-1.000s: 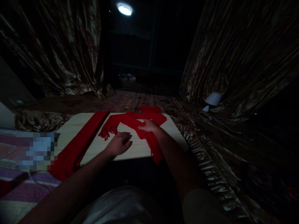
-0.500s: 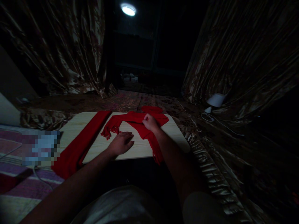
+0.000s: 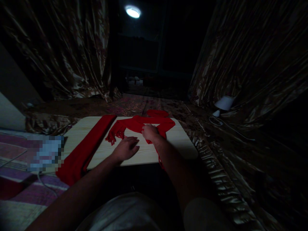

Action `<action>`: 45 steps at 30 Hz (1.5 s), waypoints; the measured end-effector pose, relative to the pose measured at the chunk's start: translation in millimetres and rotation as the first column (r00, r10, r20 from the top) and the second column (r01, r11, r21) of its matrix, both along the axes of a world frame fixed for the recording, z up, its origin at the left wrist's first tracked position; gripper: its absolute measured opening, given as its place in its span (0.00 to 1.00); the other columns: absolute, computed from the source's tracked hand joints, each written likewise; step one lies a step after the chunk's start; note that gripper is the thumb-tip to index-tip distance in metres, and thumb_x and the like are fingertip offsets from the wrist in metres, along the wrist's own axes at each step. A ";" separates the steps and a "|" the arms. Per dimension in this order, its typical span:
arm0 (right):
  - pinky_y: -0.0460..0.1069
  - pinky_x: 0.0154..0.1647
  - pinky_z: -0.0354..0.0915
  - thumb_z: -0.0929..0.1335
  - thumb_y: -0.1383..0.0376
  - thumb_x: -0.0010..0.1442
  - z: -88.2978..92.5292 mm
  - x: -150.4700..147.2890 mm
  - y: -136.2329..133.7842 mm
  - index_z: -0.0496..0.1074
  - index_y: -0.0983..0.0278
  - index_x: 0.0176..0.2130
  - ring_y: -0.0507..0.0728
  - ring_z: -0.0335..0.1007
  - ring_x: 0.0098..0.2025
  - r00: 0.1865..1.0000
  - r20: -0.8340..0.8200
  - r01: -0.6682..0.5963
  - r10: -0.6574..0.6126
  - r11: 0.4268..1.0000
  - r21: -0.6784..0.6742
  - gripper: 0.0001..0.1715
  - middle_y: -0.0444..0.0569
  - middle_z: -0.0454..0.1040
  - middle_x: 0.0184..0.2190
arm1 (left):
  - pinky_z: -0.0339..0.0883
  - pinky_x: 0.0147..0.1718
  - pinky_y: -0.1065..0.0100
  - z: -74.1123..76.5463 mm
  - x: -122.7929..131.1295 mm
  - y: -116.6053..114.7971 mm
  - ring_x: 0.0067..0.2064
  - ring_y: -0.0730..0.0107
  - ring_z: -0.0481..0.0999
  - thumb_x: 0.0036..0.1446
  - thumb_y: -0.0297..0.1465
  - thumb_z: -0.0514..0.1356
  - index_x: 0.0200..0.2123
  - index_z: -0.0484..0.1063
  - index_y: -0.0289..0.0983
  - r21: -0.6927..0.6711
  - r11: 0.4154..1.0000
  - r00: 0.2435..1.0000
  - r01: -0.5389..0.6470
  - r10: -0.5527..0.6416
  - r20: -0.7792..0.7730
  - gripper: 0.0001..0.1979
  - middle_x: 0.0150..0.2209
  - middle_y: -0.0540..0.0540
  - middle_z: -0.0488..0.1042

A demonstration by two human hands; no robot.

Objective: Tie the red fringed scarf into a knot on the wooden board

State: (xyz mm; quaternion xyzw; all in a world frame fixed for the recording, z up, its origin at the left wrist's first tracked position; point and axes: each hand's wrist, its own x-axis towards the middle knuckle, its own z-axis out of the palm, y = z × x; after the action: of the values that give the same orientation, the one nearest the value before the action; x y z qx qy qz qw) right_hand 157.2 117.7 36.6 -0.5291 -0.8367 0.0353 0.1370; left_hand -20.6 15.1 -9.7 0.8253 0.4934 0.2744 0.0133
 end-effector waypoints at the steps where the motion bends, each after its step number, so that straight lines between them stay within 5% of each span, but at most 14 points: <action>1: 0.52 0.56 0.63 0.65 0.60 0.64 0.1 -0.4 1.4 0.77 0.60 0.45 0.61 0.72 0.54 0.997 -0.072 0.033 -0.033 0.999 -0.003 0.14 0.54 0.78 0.50 | 0.64 0.60 0.54 -0.1 0.1 0.2 0.58 0.54 0.73 0.61 0.39 0.56 0.53 0.77 0.35 0.002 1.000 1.000 0.000 0.000 0.002 0.22 0.56 0.37 0.75; 5: 0.50 0.50 0.66 0.62 0.59 0.65 3.2 6.8 14.7 0.74 0.61 0.44 0.58 0.74 0.46 0.849 -0.515 0.149 -0.121 0.989 0.013 0.14 0.51 0.79 0.43 | 0.64 0.60 0.55 -1.4 0.1 1.9 0.58 0.54 0.73 0.60 0.39 0.57 0.53 0.77 0.36 0.016 1.000 1.000 0.010 -0.010 0.012 0.21 0.55 0.37 0.76; 8: 0.51 0.51 0.66 0.60 0.56 0.65 9.3 23.2 30.0 0.72 0.63 0.44 0.57 0.72 0.47 0.536 -0.836 0.270 -0.118 0.962 0.038 0.17 0.51 0.77 0.45 | 0.65 0.59 0.55 -1.7 -0.2 2.5 0.57 0.54 0.74 0.60 0.39 0.57 0.52 0.77 0.35 0.014 1.000 1.000 0.013 -0.013 0.018 0.21 0.55 0.36 0.76; 11: 0.52 0.52 0.67 0.55 0.55 0.65 15.7 45.1 42.0 0.69 0.64 0.47 0.57 0.71 0.50 0.240 -0.964 0.442 -0.111 0.897 0.006 0.23 0.55 0.74 0.49 | 0.64 0.60 0.54 -0.8 -0.2 1.8 0.58 0.53 0.73 0.60 0.39 0.57 0.53 0.77 0.36 -0.002 1.000 1.000 0.004 -0.004 0.020 0.22 0.56 0.37 0.75; 14: 0.53 0.52 0.67 0.54 0.57 0.63 17.5 61.4 43.6 0.68 0.65 0.48 0.59 0.70 0.49 0.155 -0.972 0.555 -0.176 0.830 -0.062 0.24 0.58 0.74 0.49 | 0.64 0.59 0.54 0.8 -0.2 0.9 0.58 0.52 0.73 0.60 0.39 0.57 0.53 0.77 0.37 -0.011 1.000 1.000 -0.004 0.004 0.012 0.22 0.56 0.38 0.75; 16: 0.55 0.53 0.66 0.58 0.58 0.61 15.6 63.5 37.8 0.68 0.66 0.50 0.60 0.70 0.50 0.204 -0.947 0.579 -0.247 0.811 -0.087 0.22 0.59 0.74 0.49 | 0.65 0.58 0.53 1.4 -0.2 0.5 0.56 0.52 0.74 0.60 0.39 0.57 0.52 0.77 0.36 -0.013 1.000 1.000 -0.002 0.002 0.014 0.21 0.54 0.38 0.76; 19: 0.56 0.60 0.61 0.66 0.59 0.56 11.3 52.8 22.3 0.67 0.67 0.55 0.62 0.66 0.57 0.470 -0.822 0.548 -0.322 0.836 -0.014 0.29 0.61 0.71 0.55 | 0.66 0.57 0.53 0.4 -0.4 0.9 0.55 0.51 0.75 0.60 0.39 0.57 0.52 0.77 0.36 -0.014 1.000 1.000 0.004 -0.003 0.026 0.21 0.53 0.37 0.77; 22: 0.56 0.66 0.55 0.70 0.57 0.55 8.9 34.3 4.5 0.66 0.63 0.61 0.62 0.59 0.64 0.810 -0.560 0.281 -0.176 0.954 0.107 0.36 0.58 0.63 0.64 | 0.65 0.57 0.53 -1.9 -0.9 2.2 0.56 0.50 0.74 0.60 0.40 0.57 0.52 0.77 0.36 -0.019 1.000 0.999 -0.005 0.006 0.034 0.21 0.53 0.37 0.77; 25: 0.61 0.67 0.52 0.75 0.55 0.50 7.6 17.7 -9.4 0.68 0.54 0.62 0.66 0.52 0.68 0.976 -0.216 -0.035 0.040 0.999 0.026 0.41 0.51 0.54 0.70 | 0.65 0.58 0.53 -3.1 -1.4 3.2 0.56 0.51 0.74 0.60 0.40 0.58 0.52 0.77 0.38 -0.029 1.000 0.999 -0.002 0.003 0.043 0.21 0.54 0.38 0.77; 28: 0.64 0.66 0.51 0.76 0.57 0.50 5.2 5.9 -15.6 0.76 0.53 0.52 0.68 0.53 0.68 0.994 -0.022 -0.112 0.111 0.993 -0.043 0.28 0.48 0.56 0.70 | 0.65 0.58 0.53 -2.2 -1.7 3.1 0.56 0.51 0.74 0.60 0.40 0.58 0.52 0.77 0.38 -0.038 0.999 0.999 0.000 0.002 0.052 0.21 0.54 0.38 0.76; 32: 0.53 0.56 0.62 0.65 0.65 0.62 6.2 2.7 -9.9 0.76 0.60 0.44 0.58 0.70 0.53 0.977 -0.208 0.050 -0.040 0.998 0.045 0.12 0.52 0.76 0.52 | 0.65 0.58 0.52 0.2 -1.5 1.7 0.57 0.51 0.73 0.60 0.39 0.58 0.52 0.77 0.36 -0.021 1.000 0.998 0.018 -0.017 0.054 0.21 0.55 0.37 0.75; 36: 0.50 0.48 0.66 0.62 0.67 0.62 22.4 26.2 5.2 0.73 0.65 0.46 0.58 0.73 0.43 0.781 -0.566 0.385 -0.265 0.917 0.101 0.15 0.54 0.78 0.41 | 0.67 0.57 0.53 0.9 -0.9 1.1 0.55 0.52 0.75 0.59 0.38 0.58 0.51 0.78 0.37 -0.003 1.000 0.998 0.024 -0.024 0.059 0.20 0.52 0.38 0.77; 40: 0.51 0.51 0.66 0.60 0.71 0.56 48.2 75.4 12.1 0.73 0.70 0.45 0.59 0.72 0.45 0.571 -0.784 0.607 -0.243 0.768 0.204 0.19 0.58 0.76 0.42 | 0.67 0.58 0.54 1.2 -0.5 0.8 0.56 0.54 0.75 0.61 0.39 0.57 0.51 0.78 0.35 0.020 0.999 0.999 0.031 -0.032 0.044 0.21 0.54 0.36 0.76; 45: 0.53 0.59 0.60 0.58 0.77 0.50 63.8 135.3 -3.7 0.78 0.67 0.44 0.59 0.69 0.54 0.719 -0.668 0.591 -0.194 0.676 0.440 0.28 0.58 0.73 0.52 | 0.67 0.58 0.54 0.9 -0.6 1.1 0.56 0.53 0.75 0.61 0.39 0.56 0.51 0.78 0.35 0.019 1.000 0.999 0.024 -0.025 0.043 0.21 0.54 0.36 0.77</action>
State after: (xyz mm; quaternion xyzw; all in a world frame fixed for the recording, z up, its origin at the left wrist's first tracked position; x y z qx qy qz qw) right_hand 292.6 113.9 100.4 -0.5916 -0.5746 -0.1209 0.5525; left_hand -21.2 16.2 -8.8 0.8253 0.4802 0.2965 0.0194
